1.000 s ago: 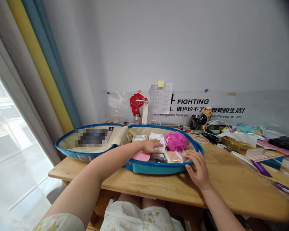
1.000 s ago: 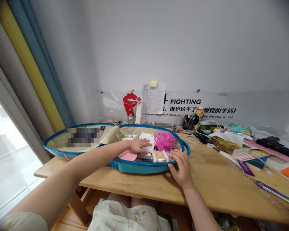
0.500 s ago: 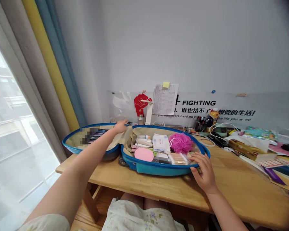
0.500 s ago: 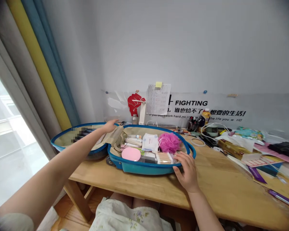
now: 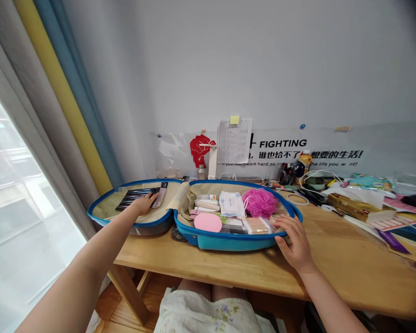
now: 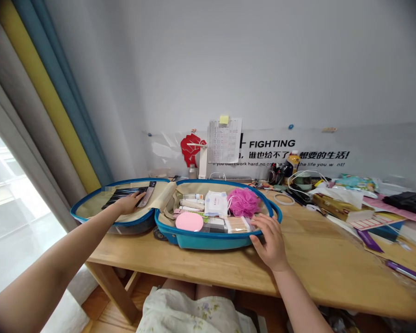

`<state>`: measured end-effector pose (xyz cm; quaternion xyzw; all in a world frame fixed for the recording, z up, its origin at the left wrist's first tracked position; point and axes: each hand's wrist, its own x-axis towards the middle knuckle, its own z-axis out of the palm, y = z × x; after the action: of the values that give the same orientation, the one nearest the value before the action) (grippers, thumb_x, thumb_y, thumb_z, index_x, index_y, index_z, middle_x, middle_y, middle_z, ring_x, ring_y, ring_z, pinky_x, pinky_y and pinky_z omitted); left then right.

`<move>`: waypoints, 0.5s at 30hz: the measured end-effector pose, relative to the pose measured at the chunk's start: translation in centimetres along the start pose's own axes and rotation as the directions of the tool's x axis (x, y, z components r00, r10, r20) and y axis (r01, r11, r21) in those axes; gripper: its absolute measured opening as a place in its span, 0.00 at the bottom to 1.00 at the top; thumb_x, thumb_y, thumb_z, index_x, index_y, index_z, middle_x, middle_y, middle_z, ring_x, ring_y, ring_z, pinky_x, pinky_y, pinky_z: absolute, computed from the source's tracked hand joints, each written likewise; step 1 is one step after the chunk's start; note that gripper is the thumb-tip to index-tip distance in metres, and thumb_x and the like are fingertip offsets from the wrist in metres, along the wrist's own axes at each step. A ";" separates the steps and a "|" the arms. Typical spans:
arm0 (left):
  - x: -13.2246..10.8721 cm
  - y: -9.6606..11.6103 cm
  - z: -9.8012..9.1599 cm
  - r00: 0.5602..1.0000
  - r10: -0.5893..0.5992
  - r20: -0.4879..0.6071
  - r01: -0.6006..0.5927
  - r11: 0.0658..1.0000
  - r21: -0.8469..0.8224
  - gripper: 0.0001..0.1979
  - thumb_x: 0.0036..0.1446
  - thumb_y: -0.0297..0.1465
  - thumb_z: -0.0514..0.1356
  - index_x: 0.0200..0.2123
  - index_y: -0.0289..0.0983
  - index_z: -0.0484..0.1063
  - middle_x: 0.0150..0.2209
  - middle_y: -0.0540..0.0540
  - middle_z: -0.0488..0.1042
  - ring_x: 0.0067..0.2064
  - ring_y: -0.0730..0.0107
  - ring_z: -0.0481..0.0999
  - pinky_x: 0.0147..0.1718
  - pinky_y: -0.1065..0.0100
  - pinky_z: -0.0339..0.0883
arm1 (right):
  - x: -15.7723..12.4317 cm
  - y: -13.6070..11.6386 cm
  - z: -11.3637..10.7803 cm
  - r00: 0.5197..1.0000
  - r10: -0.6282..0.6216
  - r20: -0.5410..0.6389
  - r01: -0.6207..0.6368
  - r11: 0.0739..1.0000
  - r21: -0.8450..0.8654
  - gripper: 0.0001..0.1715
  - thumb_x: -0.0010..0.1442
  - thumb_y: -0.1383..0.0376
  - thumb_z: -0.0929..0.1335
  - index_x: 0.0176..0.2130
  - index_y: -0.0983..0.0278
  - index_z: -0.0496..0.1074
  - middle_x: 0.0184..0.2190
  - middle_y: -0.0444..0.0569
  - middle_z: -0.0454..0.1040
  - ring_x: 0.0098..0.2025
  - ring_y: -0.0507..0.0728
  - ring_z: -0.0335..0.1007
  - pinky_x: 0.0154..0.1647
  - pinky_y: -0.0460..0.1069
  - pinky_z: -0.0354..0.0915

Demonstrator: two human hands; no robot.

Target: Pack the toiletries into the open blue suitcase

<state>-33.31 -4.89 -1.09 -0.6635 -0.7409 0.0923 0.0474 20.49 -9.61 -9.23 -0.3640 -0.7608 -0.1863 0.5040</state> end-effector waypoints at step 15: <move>-5.7 1.0 -7.8 0.941 -0.083 -0.328 0.096 0.995 0.024 0.25 0.63 0.30 0.43 0.62 0.46 0.59 0.55 0.41 0.71 0.53 0.56 0.73 0.41 0.62 0.70 | 0.1 -0.2 0.1 1.000 -0.008 -0.027 0.009 0.999 0.041 0.16 0.63 0.53 0.61 0.43 0.59 0.70 0.41 0.51 0.75 0.52 0.63 0.69 0.58 0.62 0.58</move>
<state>-30.17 -9.90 6.65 -0.6340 -0.7504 -0.0067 0.1868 20.25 -9.65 -9.15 -0.3476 -0.7593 -0.1777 0.5207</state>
